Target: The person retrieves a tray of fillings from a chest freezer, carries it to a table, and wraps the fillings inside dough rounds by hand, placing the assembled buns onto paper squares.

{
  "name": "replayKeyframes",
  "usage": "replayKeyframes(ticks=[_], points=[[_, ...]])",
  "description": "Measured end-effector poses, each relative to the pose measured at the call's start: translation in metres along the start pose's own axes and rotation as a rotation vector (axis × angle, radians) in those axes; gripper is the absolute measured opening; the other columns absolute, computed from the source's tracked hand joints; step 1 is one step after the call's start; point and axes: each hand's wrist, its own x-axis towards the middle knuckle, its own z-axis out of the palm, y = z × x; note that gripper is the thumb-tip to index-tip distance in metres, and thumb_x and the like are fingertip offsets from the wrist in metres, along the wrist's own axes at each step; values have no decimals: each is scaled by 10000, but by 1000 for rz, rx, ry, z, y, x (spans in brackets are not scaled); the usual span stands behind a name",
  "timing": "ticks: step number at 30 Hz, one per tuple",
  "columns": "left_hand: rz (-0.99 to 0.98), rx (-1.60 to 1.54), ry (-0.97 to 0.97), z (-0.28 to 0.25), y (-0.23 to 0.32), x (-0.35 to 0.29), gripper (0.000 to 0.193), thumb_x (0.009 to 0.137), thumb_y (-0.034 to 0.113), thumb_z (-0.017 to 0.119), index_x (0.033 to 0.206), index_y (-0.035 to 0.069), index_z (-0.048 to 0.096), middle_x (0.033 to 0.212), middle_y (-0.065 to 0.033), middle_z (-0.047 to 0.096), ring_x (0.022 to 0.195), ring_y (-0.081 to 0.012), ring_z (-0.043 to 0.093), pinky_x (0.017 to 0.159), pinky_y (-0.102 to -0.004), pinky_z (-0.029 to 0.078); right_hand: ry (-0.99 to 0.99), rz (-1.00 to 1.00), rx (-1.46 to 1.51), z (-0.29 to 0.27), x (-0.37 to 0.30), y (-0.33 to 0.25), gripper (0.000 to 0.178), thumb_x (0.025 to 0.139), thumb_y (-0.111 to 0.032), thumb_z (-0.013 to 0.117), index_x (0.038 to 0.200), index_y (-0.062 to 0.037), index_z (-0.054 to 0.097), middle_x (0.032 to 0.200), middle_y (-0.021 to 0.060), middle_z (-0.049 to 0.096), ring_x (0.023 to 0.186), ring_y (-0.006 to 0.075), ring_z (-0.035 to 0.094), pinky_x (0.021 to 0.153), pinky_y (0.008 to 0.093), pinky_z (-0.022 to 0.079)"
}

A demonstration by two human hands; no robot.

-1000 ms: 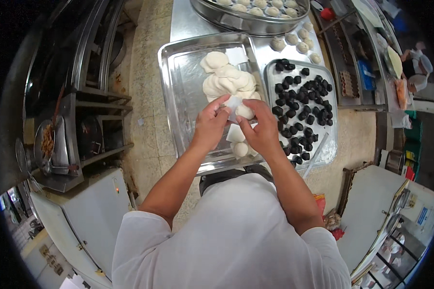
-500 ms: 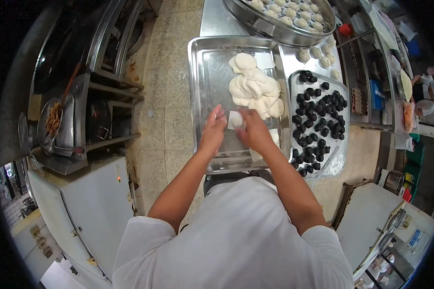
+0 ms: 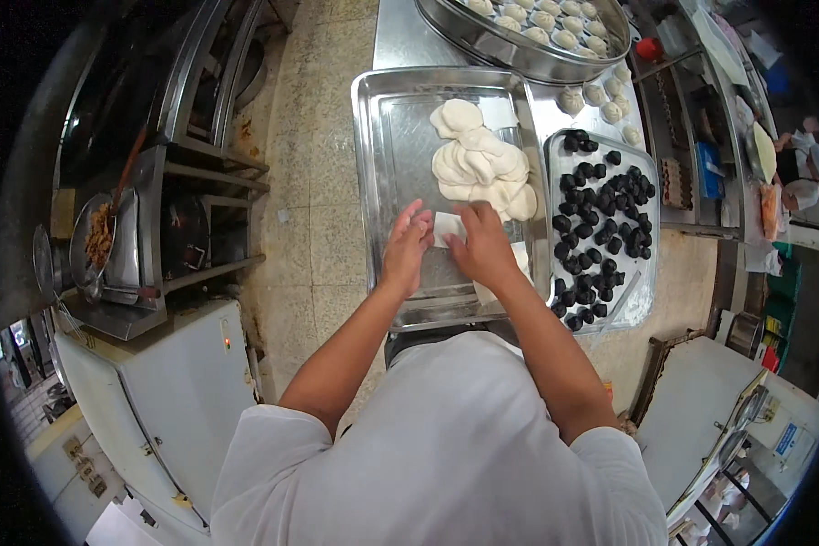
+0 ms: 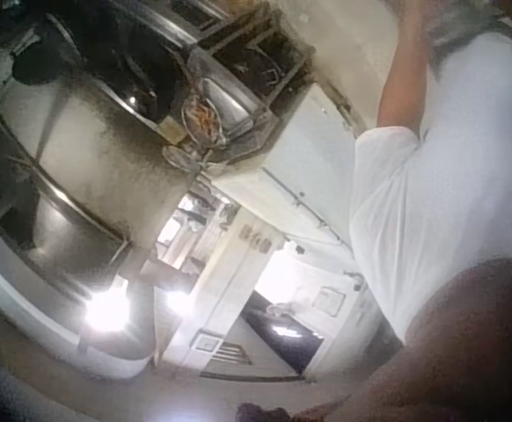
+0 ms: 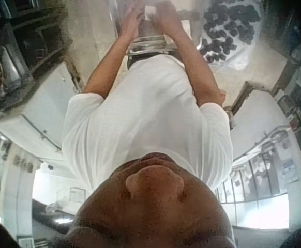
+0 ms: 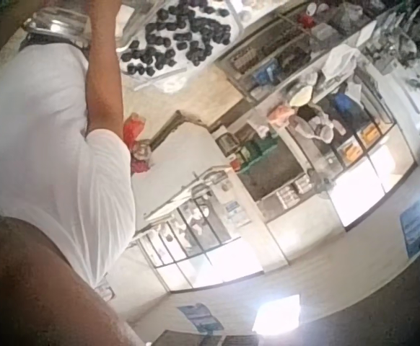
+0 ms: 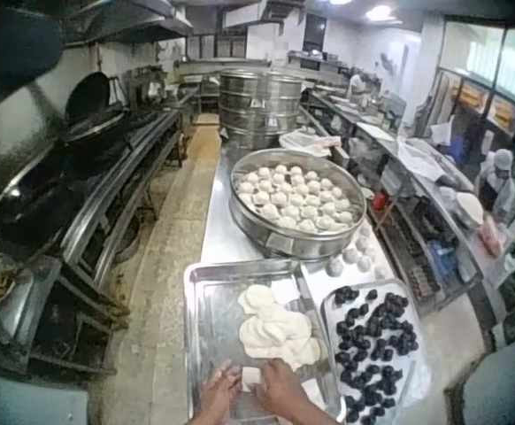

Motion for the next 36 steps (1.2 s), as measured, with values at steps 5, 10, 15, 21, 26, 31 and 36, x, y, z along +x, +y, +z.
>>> replayKeyframes(ticks=[5, 10, 15, 21, 26, 31, 36], points=[[209, -50, 45, -6, -2, -5, 435, 991, 190, 431, 1396, 41, 374, 1287, -122, 480, 1145, -209, 487, 996, -337, 398, 51, -303, -477, 6, 31, -36, 549, 901, -388, 542, 1383, -138, 457, 1461, 192, 343, 1380, 412, 258, 1122, 523, 218], [214, -33, 80, -3, 7, -9, 422, 1004, 211, 407, 1390, 40, 383, 1295, -126, 475, 1186, -199, 451, 1045, -354, 339, -51, -314, -525, 31, 26, -1, 555, 937, -427, 467, 1415, -149, 427, 1504, 189, 290, 1412, 407, 201, 1146, 509, 167], [183, 29, 68, -9, 15, -5, 446, 999, 215, 429, 1406, 41, 371, 1318, -135, 480, 1240, -207, 434, 1078, -356, 302, 93, -198, -245, -12, 27, -3, 535, 934, -377, 499, 1381, -87, 453, 1472, 214, 321, 1374, 392, 277, 1134, 452, 215], [215, 524, -129, -11, 17, 4, 511, 901, 76, 501, 1400, 44, 393, 1325, -161, 517, 1217, -237, 494, 1025, -334, 374, 146, 134, 167, -53, -14, 23, 457, 819, -125, 671, 1232, 4, 523, 1164, 199, 550, 1003, 301, 577, 883, 374, 463], [372, 937, -269, -7, 14, 6, 578, 818, 70, 557, 1381, 51, 428, 1290, -191, 558, 1100, -265, 591, 932, -345, 457, 4, 56, 62, -15, -23, 22, 513, 752, -83, 713, 1216, 15, 519, 1021, 180, 566, 896, 328, 589, 802, 406, 488], [184, 974, -272, 8, 22, 2, 540, 813, 100, 556, 1341, 36, 465, 1262, -209, 564, 1096, -327, 585, 945, -388, 453, -9, -89, -129, 18, -11, 18, 513, 736, -107, 710, 1202, 3, 528, 1044, 192, 565, 957, 377, 579, 816, 444, 485], [580, 1240, -182, 26, 45, 34, 469, 831, 162, 593, 1272, 20, 516, 1210, -223, 578, 1103, -384, 557, 970, -436, 428, -193, -177, -261, 14, -30, 0, 494, 737, -145, 705, 1183, -4, 548, 1027, 187, 571, 993, 372, 557, 831, 448, 471]])
